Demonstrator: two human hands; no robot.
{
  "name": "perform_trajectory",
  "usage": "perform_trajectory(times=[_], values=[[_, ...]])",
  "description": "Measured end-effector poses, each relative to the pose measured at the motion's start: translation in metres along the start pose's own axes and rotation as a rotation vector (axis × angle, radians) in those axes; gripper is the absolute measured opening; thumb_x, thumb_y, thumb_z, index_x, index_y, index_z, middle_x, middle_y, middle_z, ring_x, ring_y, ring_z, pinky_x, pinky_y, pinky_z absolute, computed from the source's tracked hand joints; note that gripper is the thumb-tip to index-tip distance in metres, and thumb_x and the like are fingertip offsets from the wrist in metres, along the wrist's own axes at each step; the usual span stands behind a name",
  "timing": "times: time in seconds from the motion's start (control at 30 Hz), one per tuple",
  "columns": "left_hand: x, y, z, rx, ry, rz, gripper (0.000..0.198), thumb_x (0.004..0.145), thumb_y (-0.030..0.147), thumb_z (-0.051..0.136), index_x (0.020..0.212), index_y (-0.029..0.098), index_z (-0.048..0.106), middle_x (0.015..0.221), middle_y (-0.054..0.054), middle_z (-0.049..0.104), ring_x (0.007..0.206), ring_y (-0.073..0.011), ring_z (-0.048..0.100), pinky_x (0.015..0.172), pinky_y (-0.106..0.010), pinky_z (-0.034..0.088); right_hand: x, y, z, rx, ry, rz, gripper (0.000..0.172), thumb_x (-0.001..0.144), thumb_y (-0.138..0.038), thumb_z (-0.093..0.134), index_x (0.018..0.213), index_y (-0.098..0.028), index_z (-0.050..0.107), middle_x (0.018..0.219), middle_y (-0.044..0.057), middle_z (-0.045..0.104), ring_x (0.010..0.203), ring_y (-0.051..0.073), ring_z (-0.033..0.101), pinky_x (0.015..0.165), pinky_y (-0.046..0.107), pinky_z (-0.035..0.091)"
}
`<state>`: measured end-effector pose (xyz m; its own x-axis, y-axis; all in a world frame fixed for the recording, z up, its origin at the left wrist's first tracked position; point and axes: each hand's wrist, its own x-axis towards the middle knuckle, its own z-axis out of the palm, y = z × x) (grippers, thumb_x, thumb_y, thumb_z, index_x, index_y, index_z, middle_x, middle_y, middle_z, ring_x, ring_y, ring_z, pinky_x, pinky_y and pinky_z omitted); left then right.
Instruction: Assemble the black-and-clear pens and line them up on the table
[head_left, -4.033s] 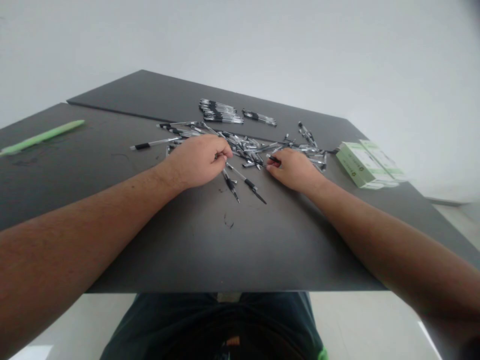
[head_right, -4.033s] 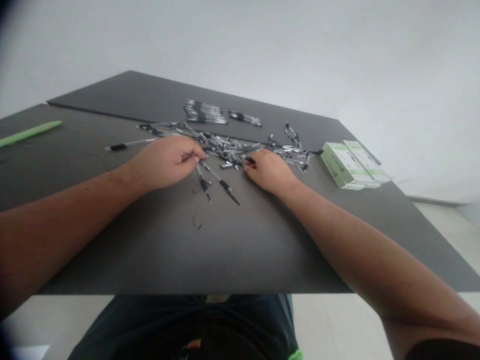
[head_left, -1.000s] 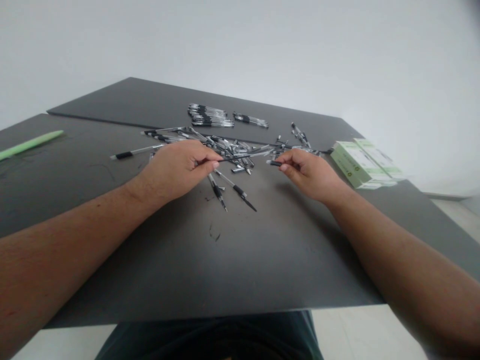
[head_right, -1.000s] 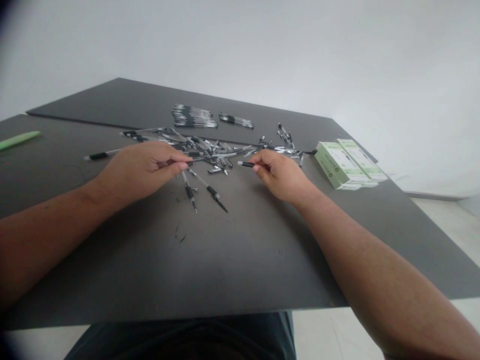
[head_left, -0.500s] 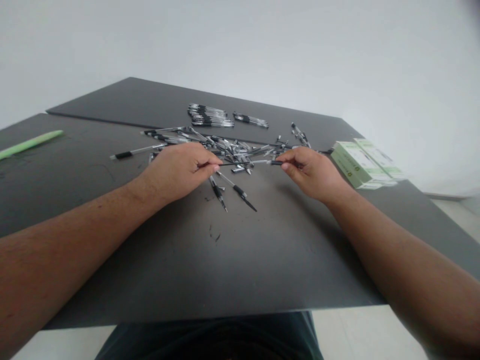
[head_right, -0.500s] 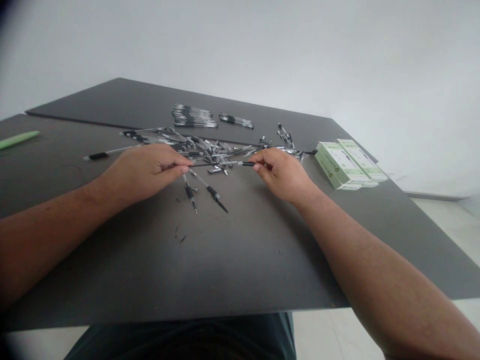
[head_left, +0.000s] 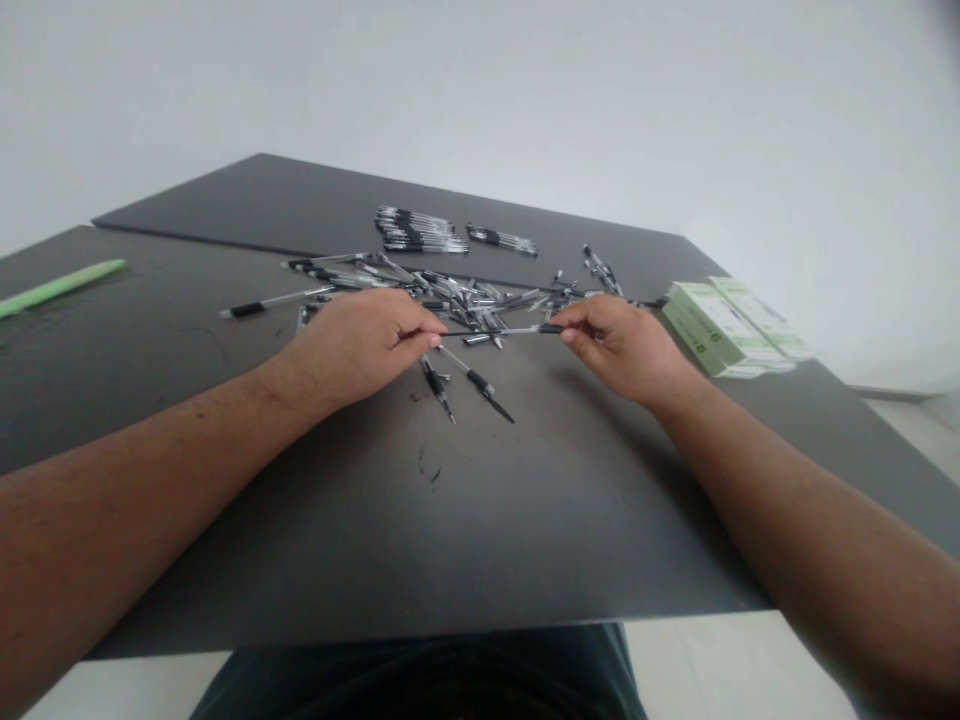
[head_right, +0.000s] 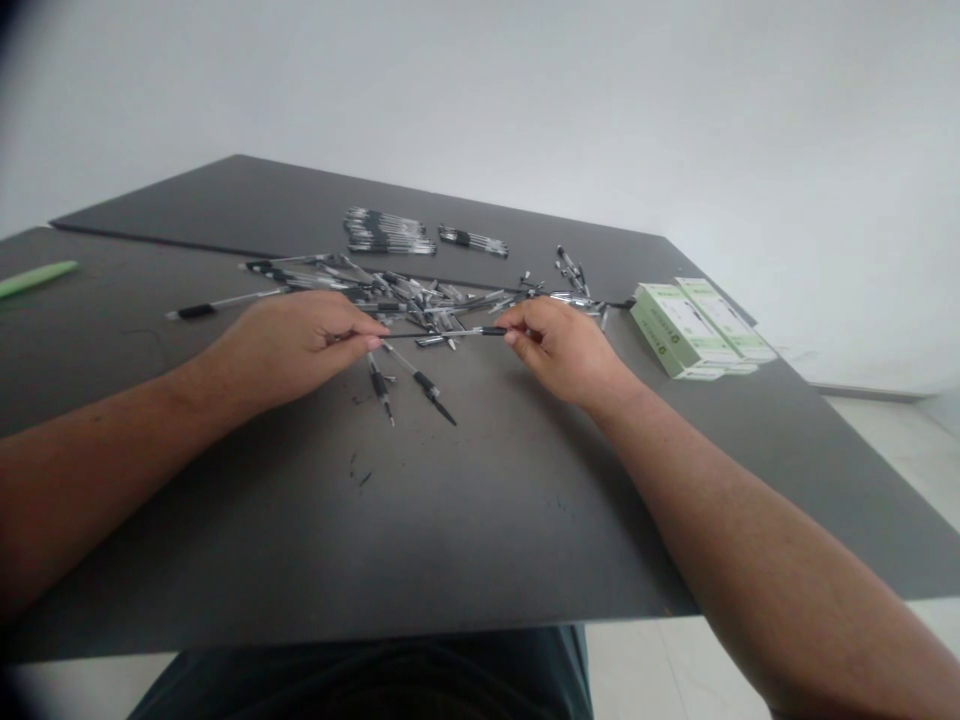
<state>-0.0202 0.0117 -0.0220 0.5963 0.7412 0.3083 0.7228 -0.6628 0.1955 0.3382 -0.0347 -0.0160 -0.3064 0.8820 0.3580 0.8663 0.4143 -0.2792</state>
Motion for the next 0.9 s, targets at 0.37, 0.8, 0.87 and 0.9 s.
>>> perform_trajectory(times=[0.37, 0.8, 0.87, 0.9], values=[[0.001, 0.002, -0.001, 0.027, -0.027, -0.002, 0.055, 0.108, 0.048, 0.044, 0.125, 0.022, 0.090, 0.118, -0.011, 0.088, 0.118, -0.0314, 0.080, 0.107, -0.042, 0.058, -0.001, 0.011, 0.009, 0.006, 0.093, -0.115, 0.024, 0.103, -0.028, 0.069, 0.119, -0.026, 0.087, 0.113, 0.009, 0.088, 0.103, 0.031, 0.081, 0.092, 0.041, 0.061], [0.000, 0.000, 0.000, 0.030, -0.032, -0.005, 0.055, 0.107, 0.048, 0.045, 0.124, 0.022, 0.091, 0.116, -0.011, 0.088, 0.115, -0.0317, 0.080, 0.104, -0.043, 0.058, -0.001, 0.009, 0.006, 0.031, 0.102, -0.083, 0.022, 0.101, -0.027, 0.070, 0.115, -0.026, 0.087, 0.107, 0.008, 0.088, 0.096, 0.029, 0.080, 0.084, 0.040, 0.060], [0.000, 0.000, 0.000, 0.035, -0.038, -0.004, 0.055, 0.107, 0.048, 0.044, 0.124, 0.022, 0.091, 0.117, -0.011, 0.088, 0.116, -0.0318, 0.080, 0.104, -0.043, 0.058, -0.001, 0.009, 0.006, 0.032, 0.099, -0.087, 0.022, 0.101, -0.027, 0.070, 0.114, -0.026, 0.087, 0.107, 0.008, 0.088, 0.095, 0.029, 0.080, 0.084, 0.040, 0.061], [0.001, 0.000, 0.000, 0.039, -0.041, -0.003, 0.055, 0.108, 0.047, 0.044, 0.124, 0.023, 0.090, 0.118, -0.011, 0.088, 0.116, -0.0321, 0.080, 0.104, -0.043, 0.058, 0.000, 0.009, 0.006, 0.034, 0.099, -0.089, 0.022, 0.101, -0.027, 0.069, 0.115, -0.026, 0.087, 0.107, 0.008, 0.088, 0.096, 0.029, 0.080, 0.085, 0.040, 0.061]])
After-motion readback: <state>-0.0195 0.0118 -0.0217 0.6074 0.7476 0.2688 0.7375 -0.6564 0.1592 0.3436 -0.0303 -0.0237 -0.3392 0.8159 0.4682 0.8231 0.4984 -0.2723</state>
